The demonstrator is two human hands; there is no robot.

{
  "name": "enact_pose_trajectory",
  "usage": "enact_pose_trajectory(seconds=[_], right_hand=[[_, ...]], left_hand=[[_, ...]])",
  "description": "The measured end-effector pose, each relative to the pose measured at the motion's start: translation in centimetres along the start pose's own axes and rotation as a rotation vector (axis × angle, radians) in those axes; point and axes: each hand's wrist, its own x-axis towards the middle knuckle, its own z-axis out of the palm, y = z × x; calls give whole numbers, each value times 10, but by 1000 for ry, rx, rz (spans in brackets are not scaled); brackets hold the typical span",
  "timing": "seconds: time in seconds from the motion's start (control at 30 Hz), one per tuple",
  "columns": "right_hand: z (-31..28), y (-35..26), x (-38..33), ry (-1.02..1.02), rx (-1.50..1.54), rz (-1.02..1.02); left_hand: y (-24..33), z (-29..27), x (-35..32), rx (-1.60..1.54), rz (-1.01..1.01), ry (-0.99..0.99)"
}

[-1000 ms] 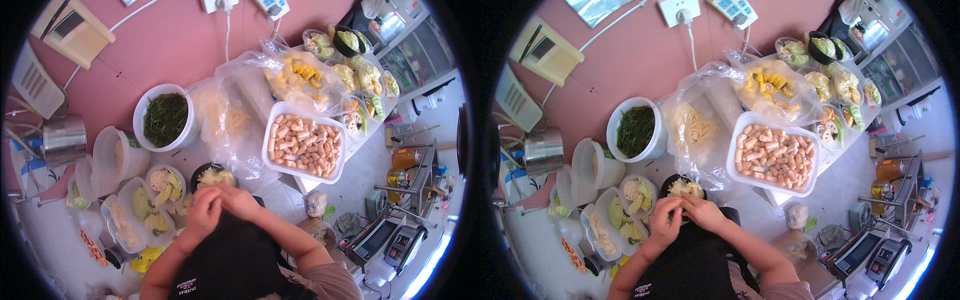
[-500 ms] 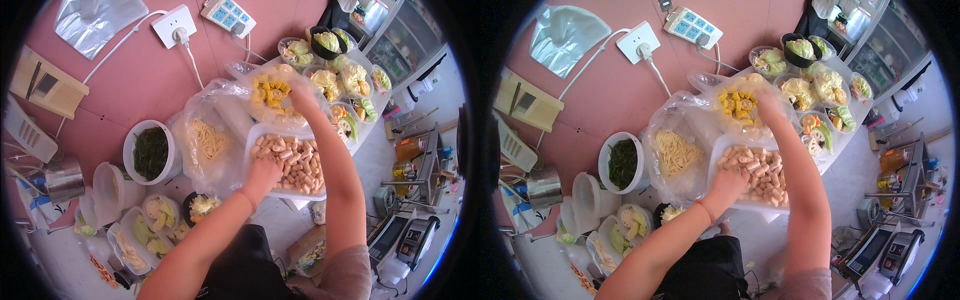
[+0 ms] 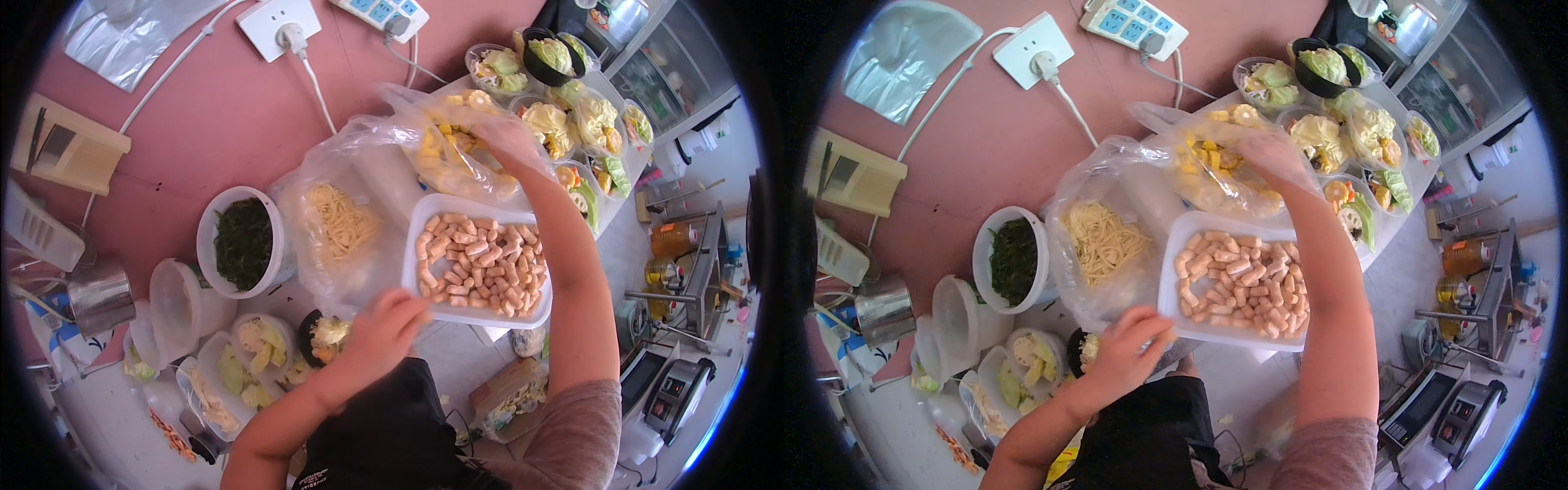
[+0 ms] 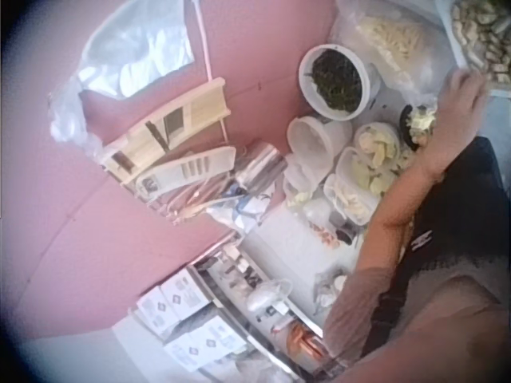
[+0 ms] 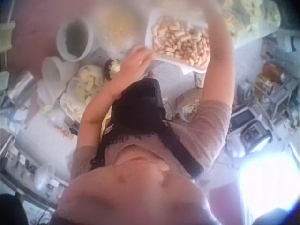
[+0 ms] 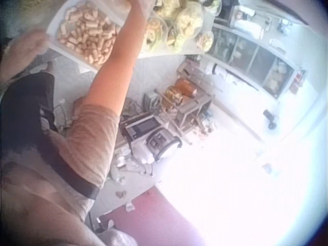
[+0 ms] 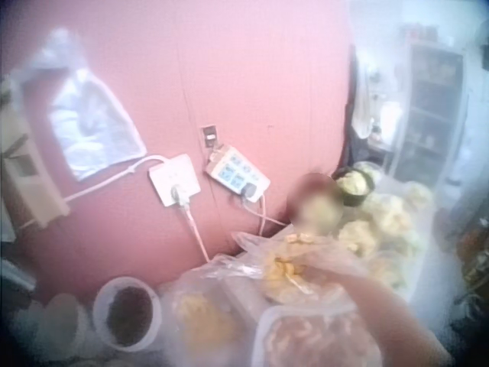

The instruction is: The person assembles salads by hand, placing lettuce, noodles, and other ingredients into small black bowls. They repeatedly reach into containers to pick up ingredients and arrange them in the bowls.

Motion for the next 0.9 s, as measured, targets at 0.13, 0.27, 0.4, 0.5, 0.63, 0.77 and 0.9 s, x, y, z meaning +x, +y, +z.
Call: enact_pose_trajectory(seconds=[0.13, 0.27, 0.4, 0.5, 0.63, 0.77, 0.9], right_hand=[[-5, -1, 12, -145, -34, -5], [-38, -9, 0, -257, 51, 92], [-38, -25, -7, 139, 190, 145], [-59, -75, -21, 387, 687, 324], [-114, -196, -100, 265, 1155, 391], [-142, -269, -104, 241, 1067, 107], [-117, -310, -101, -246, 1357, 44]], left_hand=[[-23, -83, -78, 220, -217, 238], [-107, -138, -163, 180, -605, 621], [-152, -149, -207, 190, -701, 567], [-165, -137, -221, 207, -782, 503], [-180, -122, -226, 224, -833, 467], [-179, -123, -222, 150, -867, 510], [-176, -133, -226, 149, -885, 579]])
